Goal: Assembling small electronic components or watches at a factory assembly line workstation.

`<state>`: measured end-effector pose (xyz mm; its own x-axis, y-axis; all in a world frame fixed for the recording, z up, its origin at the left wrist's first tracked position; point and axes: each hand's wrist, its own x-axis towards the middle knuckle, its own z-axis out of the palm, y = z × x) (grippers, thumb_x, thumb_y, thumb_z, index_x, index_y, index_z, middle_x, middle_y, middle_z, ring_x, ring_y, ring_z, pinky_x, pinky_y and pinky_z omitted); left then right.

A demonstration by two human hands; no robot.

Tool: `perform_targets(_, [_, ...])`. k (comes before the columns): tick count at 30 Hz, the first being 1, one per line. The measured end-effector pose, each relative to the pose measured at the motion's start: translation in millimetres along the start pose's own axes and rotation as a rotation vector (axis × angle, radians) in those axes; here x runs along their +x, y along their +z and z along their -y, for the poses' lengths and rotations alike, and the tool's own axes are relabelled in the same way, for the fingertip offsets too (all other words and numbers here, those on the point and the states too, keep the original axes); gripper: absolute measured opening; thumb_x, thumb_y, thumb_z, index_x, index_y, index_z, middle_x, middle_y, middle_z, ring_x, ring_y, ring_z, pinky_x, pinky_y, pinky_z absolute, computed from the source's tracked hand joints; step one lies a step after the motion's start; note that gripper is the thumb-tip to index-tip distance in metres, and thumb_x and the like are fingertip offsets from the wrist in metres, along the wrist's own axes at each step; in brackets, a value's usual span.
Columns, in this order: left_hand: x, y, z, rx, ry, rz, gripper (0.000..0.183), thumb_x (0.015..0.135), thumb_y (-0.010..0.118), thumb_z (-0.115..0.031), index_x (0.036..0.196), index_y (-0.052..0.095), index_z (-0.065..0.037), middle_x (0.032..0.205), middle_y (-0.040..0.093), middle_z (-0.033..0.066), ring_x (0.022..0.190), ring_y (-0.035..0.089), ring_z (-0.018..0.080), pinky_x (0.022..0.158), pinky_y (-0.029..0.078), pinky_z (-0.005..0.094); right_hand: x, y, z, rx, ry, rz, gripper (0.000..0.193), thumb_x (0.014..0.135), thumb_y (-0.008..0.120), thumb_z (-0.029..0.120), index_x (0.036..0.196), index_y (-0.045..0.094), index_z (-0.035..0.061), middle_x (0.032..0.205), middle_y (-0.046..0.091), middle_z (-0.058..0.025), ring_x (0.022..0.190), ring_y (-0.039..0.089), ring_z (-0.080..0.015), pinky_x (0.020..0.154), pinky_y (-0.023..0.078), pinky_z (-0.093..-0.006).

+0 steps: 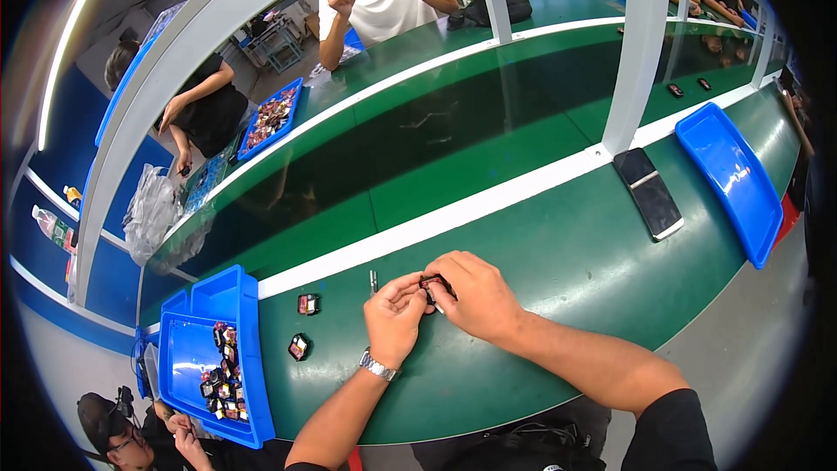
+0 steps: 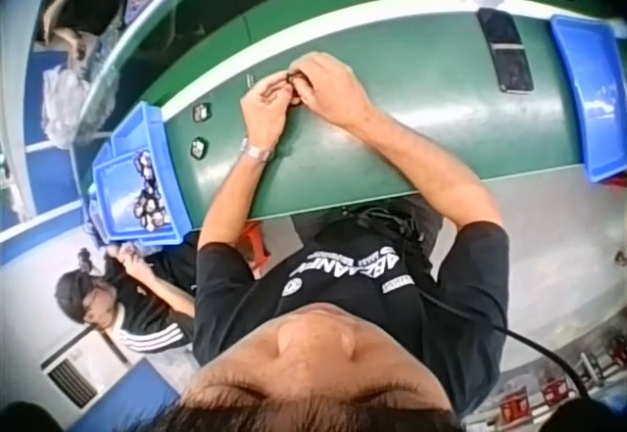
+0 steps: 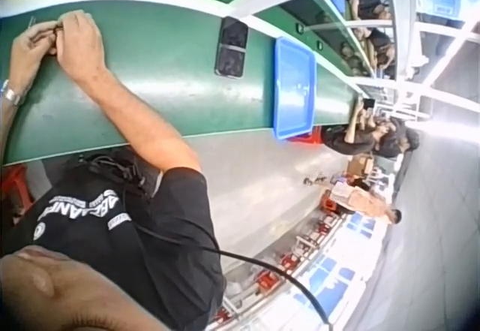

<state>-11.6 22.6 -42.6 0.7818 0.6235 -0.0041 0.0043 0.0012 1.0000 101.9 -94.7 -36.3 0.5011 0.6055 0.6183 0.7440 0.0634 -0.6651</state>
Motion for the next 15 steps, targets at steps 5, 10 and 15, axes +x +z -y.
perform_targets(5, [-1,3,0,0.04,0.02,-0.026,0.023,0.093,0.061,0.005,0.114,0.063,0.01,0.104,0.071,0.0143,0.087,0.07,0.0156,0.072,0.06,0.0268,0,0,5,0.049,0.072,0.0,0.017,0.081,0.069,-0.001,0.095,0.061,0.0023,0.09,0.063,-0.0102,0.075,0.063,-0.0264,0.064,0.053,-0.0359])
perform_targets(10, [-3,6,0,0.059,0.049,-0.058,0.022,0.092,0.061,0.003,0.113,0.064,0.009,0.1,0.072,0.0118,0.084,0.07,0.0138,0.071,0.06,0.0262,1,-1,8,0.058,0.092,0.002,0.016,0.082,0.069,-0.002,0.095,0.061,0.003,0.083,0.058,-0.0089,0.068,0.062,-0.0211,0.059,0.052,-0.0332])
perform_targets(15, [-2,2,2,0.103,0.061,-0.082,0.021,0.092,0.062,0.001,0.11,0.066,0.01,0.093,0.072,0.0099,0.078,0.07,0.0125,0.072,0.059,0.0265,-2,3,12,0.075,0.095,0.024,0.017,0.083,0.069,-0.001,0.098,0.061,0.0025,0.086,0.059,-0.0093,0.065,0.063,-0.0199,0.057,0.052,-0.0321])
